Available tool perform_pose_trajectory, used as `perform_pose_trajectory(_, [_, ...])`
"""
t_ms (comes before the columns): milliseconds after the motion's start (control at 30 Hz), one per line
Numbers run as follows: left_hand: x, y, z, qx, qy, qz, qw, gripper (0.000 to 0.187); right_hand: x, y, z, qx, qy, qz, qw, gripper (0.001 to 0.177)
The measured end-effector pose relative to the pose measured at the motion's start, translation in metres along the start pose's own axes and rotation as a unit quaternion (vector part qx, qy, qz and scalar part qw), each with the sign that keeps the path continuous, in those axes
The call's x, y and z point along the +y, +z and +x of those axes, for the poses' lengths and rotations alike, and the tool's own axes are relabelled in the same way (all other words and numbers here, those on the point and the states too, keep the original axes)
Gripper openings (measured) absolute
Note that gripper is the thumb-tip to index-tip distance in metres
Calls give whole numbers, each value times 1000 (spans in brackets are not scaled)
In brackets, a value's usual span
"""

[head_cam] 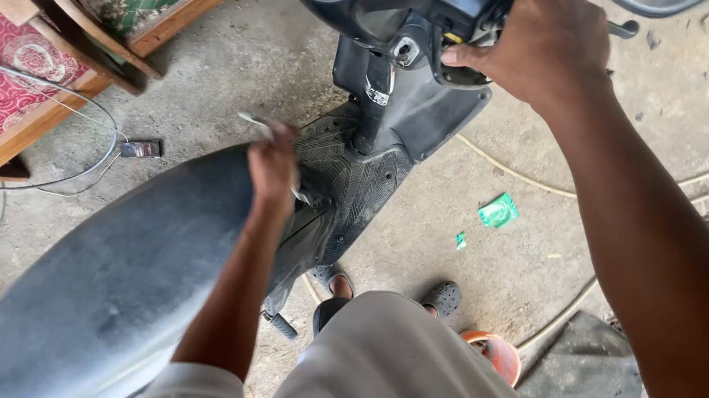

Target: The recorder is repairing the front electrical components and housing of a scooter using various tools.

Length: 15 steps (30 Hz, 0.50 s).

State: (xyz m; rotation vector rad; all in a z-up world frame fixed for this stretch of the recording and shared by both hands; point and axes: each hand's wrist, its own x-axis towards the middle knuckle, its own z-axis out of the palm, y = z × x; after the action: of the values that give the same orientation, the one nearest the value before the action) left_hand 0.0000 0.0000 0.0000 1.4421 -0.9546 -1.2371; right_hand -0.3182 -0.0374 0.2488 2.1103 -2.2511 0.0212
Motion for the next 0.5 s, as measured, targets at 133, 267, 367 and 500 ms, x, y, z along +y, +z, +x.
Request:
perform_pose_trajectory(133, [-72, 54, -64, -69, -70, 21, 995, 30, 38, 4, -11, 66, -127, 8, 990, 103])
perform_pose_trajectory(267, [-42, 103, -137, -120, -143, -12, 982, 27, 77, -35, -63, -63, -94, 89, 990, 87])
perform_pose_trajectory(367, [-20, 158, -173, -126, -166, -49, 977, 29, 141, -24, -104, -60, -85, 281, 954, 82])
perform_pose_trajectory(500, [8, 260, -222, -148, -129, -96, 976, 31, 228, 32, -161, -31, -25, 429, 902, 68])
